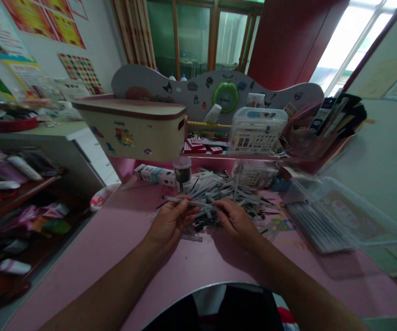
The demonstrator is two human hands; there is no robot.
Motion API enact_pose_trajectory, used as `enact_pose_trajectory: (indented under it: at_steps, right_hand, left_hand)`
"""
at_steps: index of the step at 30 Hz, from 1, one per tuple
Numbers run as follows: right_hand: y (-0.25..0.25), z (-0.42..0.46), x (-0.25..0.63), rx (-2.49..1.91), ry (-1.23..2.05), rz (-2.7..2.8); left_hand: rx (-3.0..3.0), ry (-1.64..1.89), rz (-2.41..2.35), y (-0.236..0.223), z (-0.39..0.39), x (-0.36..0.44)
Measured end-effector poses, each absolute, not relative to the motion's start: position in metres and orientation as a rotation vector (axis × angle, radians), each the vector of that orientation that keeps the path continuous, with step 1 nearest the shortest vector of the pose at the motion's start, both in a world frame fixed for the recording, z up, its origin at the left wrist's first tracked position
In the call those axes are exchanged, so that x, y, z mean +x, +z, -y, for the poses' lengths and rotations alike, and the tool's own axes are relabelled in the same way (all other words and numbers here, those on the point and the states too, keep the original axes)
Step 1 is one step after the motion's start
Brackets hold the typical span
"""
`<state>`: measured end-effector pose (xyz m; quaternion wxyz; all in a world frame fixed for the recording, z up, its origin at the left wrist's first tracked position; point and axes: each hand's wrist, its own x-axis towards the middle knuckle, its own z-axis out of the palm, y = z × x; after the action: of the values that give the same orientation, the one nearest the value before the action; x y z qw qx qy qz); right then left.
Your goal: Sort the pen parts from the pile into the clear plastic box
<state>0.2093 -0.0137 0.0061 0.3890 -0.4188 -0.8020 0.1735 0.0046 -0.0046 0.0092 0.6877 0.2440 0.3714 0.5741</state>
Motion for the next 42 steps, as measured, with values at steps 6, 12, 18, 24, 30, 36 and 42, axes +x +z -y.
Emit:
enact_pose_trajectory:
  at_steps: [6, 12, 18, 24, 30, 36, 42]
  right_hand:
    - [0.006, 0.013, 0.209, -1.048, 0.473, 2.047]
    - [-0.001, 0.013, 0.206, -1.133, 0.589, 2.004]
    - [0.001, 0.019, 0.202, -1.13, 0.687, 1.974]
    - [0.002, 0.019, 0.204, -1.123, 0.636, 1.991]
    - [0.002, 0.017, 0.207, -1.093, 0.636, 2.049]
    - [0.008, 0.023, 0.202, -1.043, 0.678, 1.968]
    - [0.008, 0.023, 0.201, -1.062, 0.741, 1.908]
  left_hand:
    - [0.57, 1.258, -0.845, 0.01, 0.007, 0.008]
    - [0.585, 1.227, -0.844, 0.008, 0.01, 0.011]
    - [0.619, 1.233, -0.863, 0.008, 0.011, 0.014]
    - [0.691, 1.221, -0.883, 0.012, 0.012, 0.016]
    - [0.721, 1.195, -0.878, 0.008, 0.013, 0.014]
    - [0.688, 1.209, -0.874, 0.01, 0.016, 0.017]
    - [0.72, 1.269, -0.853, 0.011, 0.017, 0.023]
